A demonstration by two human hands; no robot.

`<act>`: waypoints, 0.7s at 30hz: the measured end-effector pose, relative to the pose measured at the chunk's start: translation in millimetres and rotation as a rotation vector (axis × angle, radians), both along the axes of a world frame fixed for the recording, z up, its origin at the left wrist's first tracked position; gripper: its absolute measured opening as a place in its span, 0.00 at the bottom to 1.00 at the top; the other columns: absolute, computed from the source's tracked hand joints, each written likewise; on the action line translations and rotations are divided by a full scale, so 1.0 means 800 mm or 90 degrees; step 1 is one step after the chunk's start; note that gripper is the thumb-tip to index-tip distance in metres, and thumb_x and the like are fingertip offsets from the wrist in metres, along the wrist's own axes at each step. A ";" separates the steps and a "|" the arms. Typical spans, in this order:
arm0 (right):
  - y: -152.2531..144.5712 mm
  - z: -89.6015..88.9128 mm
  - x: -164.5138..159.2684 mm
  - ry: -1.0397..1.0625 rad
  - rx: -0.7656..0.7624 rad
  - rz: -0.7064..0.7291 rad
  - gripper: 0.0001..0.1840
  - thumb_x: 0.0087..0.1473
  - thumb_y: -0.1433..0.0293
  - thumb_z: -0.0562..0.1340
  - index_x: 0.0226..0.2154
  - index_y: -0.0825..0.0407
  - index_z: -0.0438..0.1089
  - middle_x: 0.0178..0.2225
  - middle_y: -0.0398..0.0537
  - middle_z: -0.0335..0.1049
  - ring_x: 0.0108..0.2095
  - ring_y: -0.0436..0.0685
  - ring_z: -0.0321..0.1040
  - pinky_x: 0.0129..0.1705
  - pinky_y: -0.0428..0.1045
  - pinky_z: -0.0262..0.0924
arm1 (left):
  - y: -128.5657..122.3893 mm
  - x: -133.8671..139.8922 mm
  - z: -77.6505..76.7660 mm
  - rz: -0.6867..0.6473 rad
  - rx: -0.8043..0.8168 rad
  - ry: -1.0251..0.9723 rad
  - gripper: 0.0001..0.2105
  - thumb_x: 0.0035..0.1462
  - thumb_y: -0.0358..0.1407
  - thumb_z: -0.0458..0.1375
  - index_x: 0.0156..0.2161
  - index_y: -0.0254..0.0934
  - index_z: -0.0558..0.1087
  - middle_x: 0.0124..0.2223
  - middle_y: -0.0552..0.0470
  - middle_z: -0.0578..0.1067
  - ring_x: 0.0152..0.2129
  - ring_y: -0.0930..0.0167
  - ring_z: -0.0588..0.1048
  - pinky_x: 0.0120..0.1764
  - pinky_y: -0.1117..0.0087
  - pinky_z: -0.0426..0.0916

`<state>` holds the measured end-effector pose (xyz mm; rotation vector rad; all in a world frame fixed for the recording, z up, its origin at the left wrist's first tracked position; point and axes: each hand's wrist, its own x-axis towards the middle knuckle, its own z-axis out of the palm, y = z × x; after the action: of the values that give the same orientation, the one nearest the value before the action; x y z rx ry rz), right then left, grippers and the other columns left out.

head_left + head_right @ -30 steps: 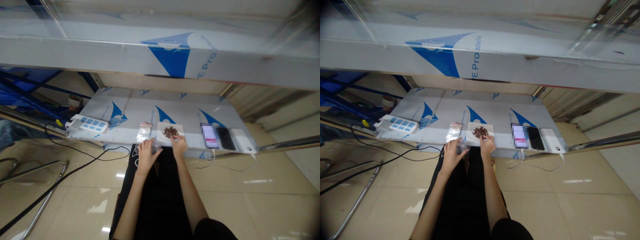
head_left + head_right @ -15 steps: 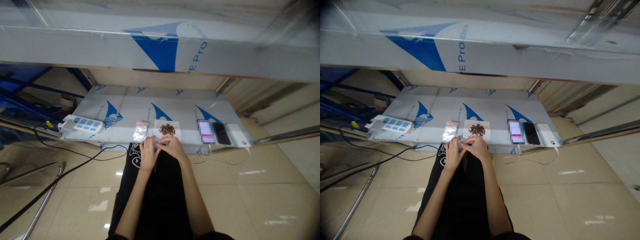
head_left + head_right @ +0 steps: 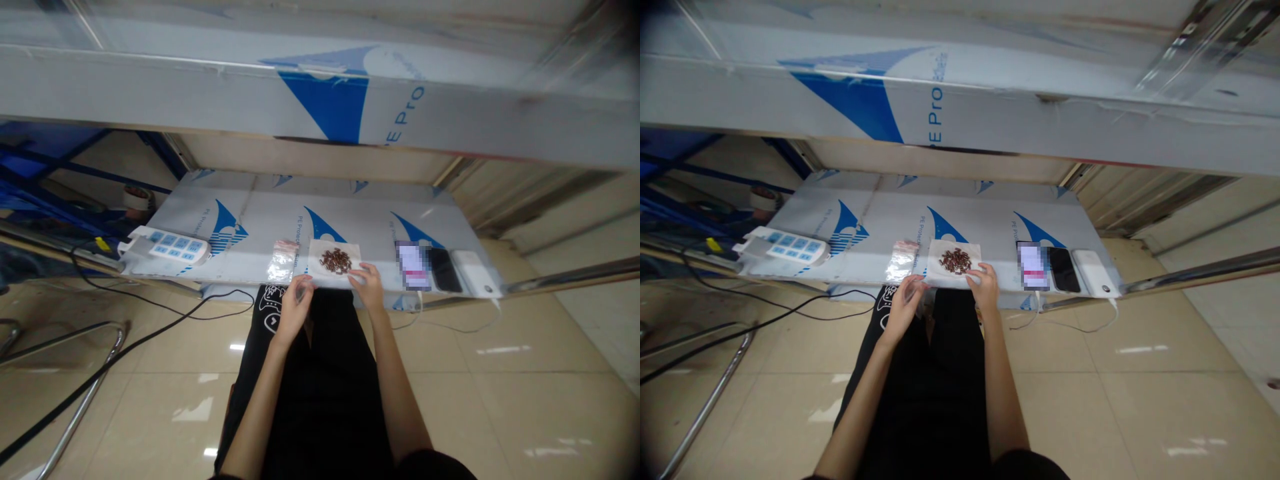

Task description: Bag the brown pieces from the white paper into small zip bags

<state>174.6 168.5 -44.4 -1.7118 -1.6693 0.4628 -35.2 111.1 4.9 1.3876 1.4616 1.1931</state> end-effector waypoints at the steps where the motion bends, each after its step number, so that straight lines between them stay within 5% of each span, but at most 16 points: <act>1: 0.002 -0.005 -0.003 -0.020 0.012 0.004 0.09 0.46 0.66 0.62 0.32 0.49 0.76 0.46 0.52 0.63 0.46 0.60 0.60 0.48 0.55 0.56 | 0.001 -0.001 -0.001 -0.009 -0.012 -0.042 0.10 0.58 0.38 0.49 0.43 0.37 0.64 0.34 0.50 0.75 0.35 0.71 0.75 0.44 0.68 0.65; 12: 0.019 -0.006 -0.033 -0.131 -0.027 -0.007 0.05 0.42 0.66 0.65 0.26 0.48 0.76 0.46 0.49 0.66 0.44 0.62 0.59 0.45 0.57 0.53 | 0.000 0.000 0.001 -0.029 0.014 0.072 0.10 0.52 0.37 0.55 0.41 0.37 0.68 0.33 0.53 0.75 0.32 0.72 0.74 0.39 0.71 0.67; 16: 0.011 0.025 -0.041 -0.021 0.042 0.036 0.03 0.40 0.66 0.66 0.23 0.48 0.75 0.42 0.49 0.67 0.43 0.59 0.61 0.45 0.55 0.55 | 0.000 0.001 0.002 -0.048 0.034 0.157 0.10 0.51 0.36 0.56 0.40 0.37 0.68 0.29 0.55 0.73 0.28 0.73 0.73 0.38 0.71 0.65; 21: -0.023 0.081 -0.050 0.103 0.011 0.244 0.04 0.41 0.65 0.66 0.24 0.47 0.74 0.41 0.47 0.67 0.43 0.57 0.64 0.47 0.53 0.57 | -0.002 0.007 0.003 -0.034 0.018 0.322 0.08 0.52 0.35 0.55 0.39 0.39 0.67 0.34 0.53 0.73 0.34 0.68 0.71 0.42 0.65 0.60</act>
<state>134.5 150.3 20.2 -1.3029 -1.8764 0.7417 -29.3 109.6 7.5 1.8255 1.7349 0.8639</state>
